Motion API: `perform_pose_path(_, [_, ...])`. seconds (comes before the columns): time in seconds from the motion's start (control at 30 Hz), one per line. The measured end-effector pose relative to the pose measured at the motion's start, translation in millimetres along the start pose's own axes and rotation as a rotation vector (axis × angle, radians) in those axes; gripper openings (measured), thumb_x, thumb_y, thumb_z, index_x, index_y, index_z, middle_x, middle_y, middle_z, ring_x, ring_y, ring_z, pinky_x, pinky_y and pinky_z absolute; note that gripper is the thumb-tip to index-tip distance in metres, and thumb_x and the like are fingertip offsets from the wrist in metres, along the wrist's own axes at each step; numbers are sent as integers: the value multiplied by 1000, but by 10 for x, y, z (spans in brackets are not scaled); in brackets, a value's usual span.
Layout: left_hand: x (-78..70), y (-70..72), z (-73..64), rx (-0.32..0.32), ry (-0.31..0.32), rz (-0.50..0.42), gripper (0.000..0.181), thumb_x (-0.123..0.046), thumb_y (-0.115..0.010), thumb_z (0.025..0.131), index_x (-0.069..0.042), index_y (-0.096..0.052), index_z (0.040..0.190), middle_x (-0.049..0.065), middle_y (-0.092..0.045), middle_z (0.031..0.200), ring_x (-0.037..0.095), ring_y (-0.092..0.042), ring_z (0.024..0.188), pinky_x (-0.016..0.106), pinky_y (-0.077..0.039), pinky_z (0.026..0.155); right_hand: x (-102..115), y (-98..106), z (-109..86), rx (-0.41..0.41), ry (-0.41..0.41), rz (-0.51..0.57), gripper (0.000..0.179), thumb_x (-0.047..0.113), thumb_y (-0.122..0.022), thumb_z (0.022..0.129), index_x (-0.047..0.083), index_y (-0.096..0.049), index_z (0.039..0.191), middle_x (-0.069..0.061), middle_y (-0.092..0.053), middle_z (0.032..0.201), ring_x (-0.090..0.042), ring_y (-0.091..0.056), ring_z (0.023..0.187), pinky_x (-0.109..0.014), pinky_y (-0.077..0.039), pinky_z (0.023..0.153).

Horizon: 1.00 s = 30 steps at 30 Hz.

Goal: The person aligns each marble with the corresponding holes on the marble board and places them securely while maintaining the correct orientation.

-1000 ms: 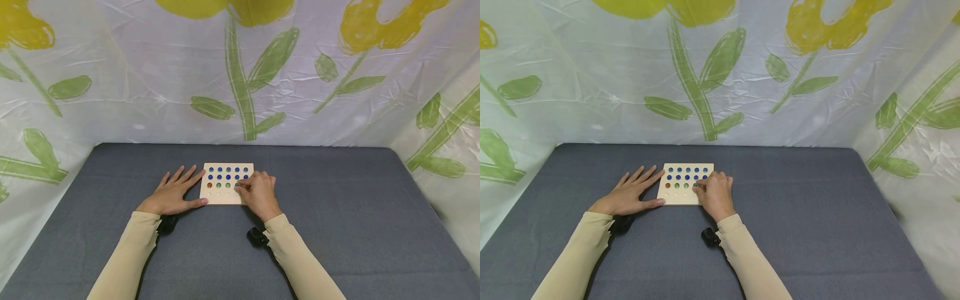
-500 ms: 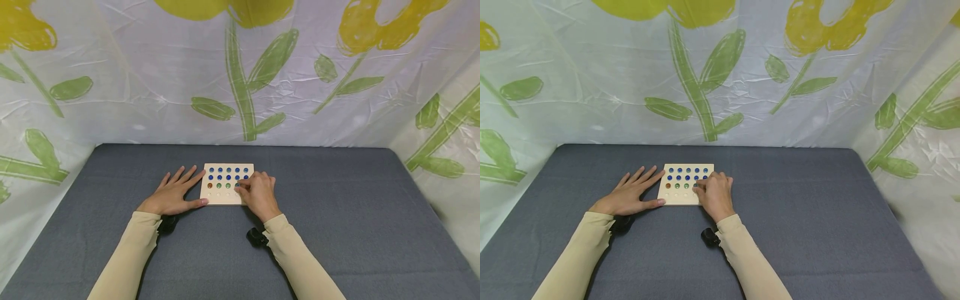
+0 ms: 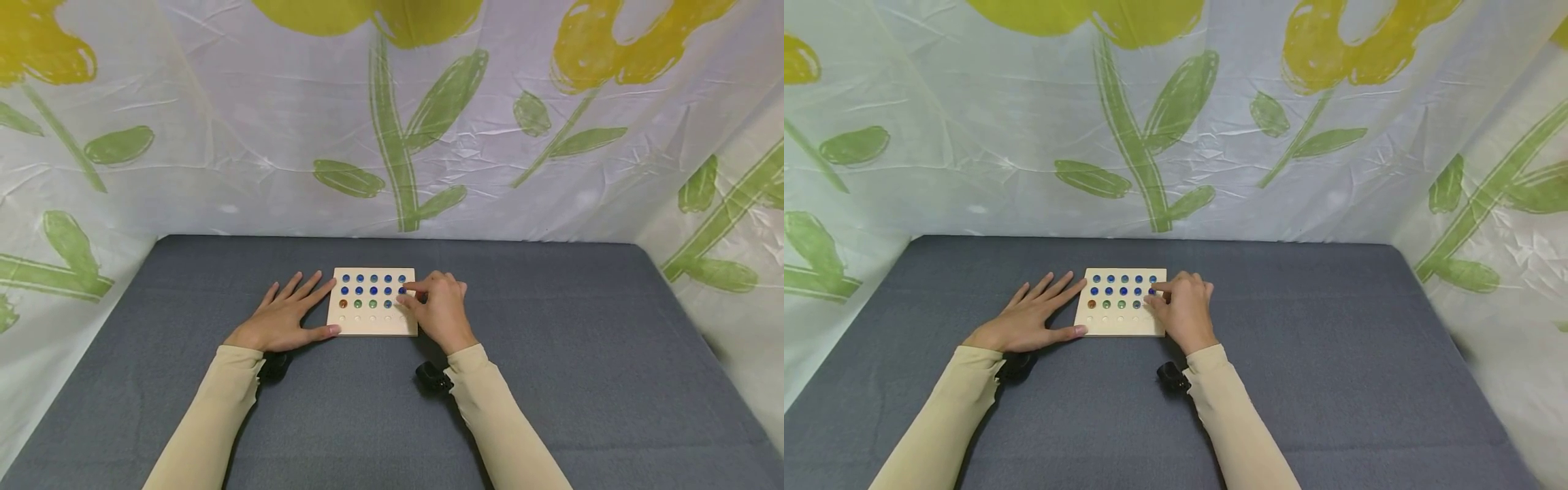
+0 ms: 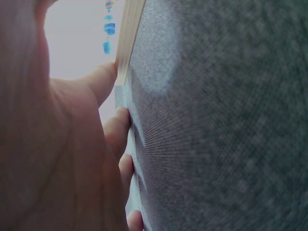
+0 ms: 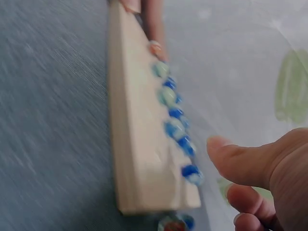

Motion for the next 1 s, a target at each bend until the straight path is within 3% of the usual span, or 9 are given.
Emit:
perform_pose_path(0.5, [3, 6, 1, -1, -2, 2, 97, -74, -56, 89, -24, -22, 164, 10, -13, 169, 40, -3, 155, 65, 2, 119, -478, 345, 47, -2, -134, 55, 22, 15, -84, 85, 3, -81, 103, -11, -64, 85, -30, -53, 82, -60, -26, 98])
perform_pose_path(0.73, [-12, 18, -3, -32, -22, -24, 96, -71, -60, 89, -22, -25, 163, 13, -16, 169, 42, -5, 154, 66, 0, 119, -630, 390, 30, 57, -175, 64, 24, 15, -83, 86, 2, -81, 106, -14, -66, 92, -33, -62, 86, -63, -15, 115])
perform_pose_path(1.0, [-7, 23, -8, -11, -16, -10, 95, -72, -58, 90, -23, -23, 164, 11, -14, 169, 41, -4, 154, 66, 1, 119, -702, 350, 13, 143, -159, 25, 21, 13, -84, 84, 3, -81, 103, -9, -68, 86, -28, -62, 82, -62, -26, 107])
Point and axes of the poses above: each hand's wrist, its own z-axis towards the middle knuckle, its own y-axis out of the back of the hand, x = y × z, the point moved 10 cm from there along z, towards the middle knuckle
